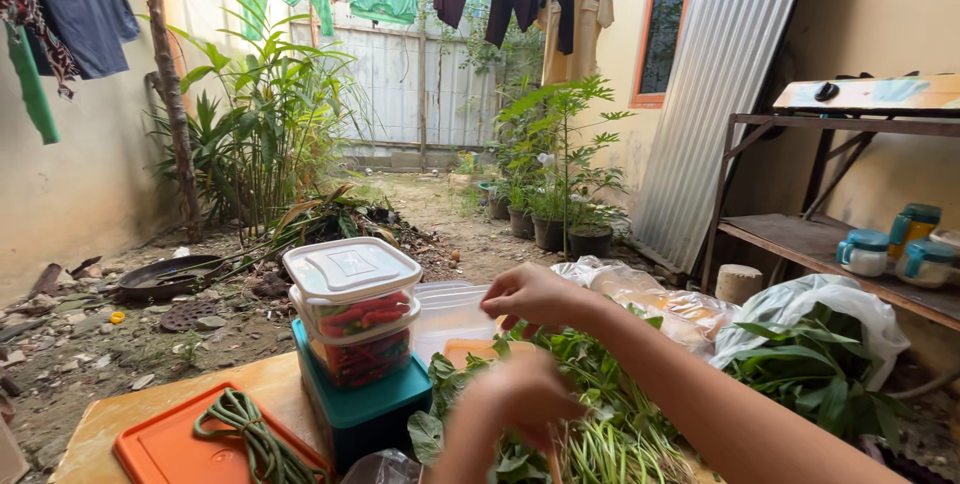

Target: The person plucks leaves from stalks of green vegetables by hand and places the leaves into a container.

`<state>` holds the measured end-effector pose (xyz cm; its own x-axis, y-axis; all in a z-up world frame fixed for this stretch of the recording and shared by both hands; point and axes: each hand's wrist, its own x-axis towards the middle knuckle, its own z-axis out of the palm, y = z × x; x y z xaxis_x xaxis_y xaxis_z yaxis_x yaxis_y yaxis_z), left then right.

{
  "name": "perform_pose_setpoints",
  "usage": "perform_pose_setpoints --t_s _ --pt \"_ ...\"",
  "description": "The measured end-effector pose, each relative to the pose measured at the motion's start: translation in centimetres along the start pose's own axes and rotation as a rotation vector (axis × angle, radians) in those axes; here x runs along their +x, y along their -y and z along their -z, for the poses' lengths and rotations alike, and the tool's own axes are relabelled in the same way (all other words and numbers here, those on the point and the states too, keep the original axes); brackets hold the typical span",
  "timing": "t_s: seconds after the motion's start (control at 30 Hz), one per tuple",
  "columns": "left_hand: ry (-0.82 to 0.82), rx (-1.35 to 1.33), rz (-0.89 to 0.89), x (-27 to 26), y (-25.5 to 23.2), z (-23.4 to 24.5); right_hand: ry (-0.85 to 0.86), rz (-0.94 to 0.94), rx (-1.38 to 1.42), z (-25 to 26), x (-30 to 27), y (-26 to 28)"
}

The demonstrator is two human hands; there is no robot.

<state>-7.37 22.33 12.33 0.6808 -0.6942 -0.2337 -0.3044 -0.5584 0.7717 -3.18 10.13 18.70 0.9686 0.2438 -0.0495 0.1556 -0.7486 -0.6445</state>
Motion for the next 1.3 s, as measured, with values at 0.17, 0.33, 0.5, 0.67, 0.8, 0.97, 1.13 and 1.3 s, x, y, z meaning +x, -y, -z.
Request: perform_pose_setpoints --t_s 0.17,0.33,0.5,0.67,0.8,0.97,1.13,1.3 --pt "-0.616 0.461 0.251 -4.6 3.1 3.1 -0.219 0.063 -0.222 -5.5 3.2 -6.3" --pt "-0.665 0.454 0.211 0.0 8.6 -0.9 -0.246 0.17 -0.497 -13.3 3.4 -10.9" --pt "-0.448 0.576 0.279 1.4 9.7 -3.3 -0.12 0.003 -0.583 -17.3 7.4 -17.5" --pt "-0.483 0.441 0.269 2.7 9.5 -4.4 0.031 0.15 -0.684 -17.3 13.2 -20.8" --pt "-0.505 0.385 0.312 4.3 10.4 -5.0 0.172 0.058 -0.514 -12.0 11.8 -16.7" --pt "-0.466 0.502 0.384 8.6 13.3 -5.9 0.145 -0.124 -0.151 -2.2 7.4 -11.1" --pt "-0.351 0.51 0.402 8.0 10.1 -1.9 0.124 -0.279 -0.142 4.9 2.9 -13.5" --pt "-0.45 0.393 0.251 7.0 1.2 -0.9 0.144 -0.308 -0.077 2.1 0.3 -21.9"
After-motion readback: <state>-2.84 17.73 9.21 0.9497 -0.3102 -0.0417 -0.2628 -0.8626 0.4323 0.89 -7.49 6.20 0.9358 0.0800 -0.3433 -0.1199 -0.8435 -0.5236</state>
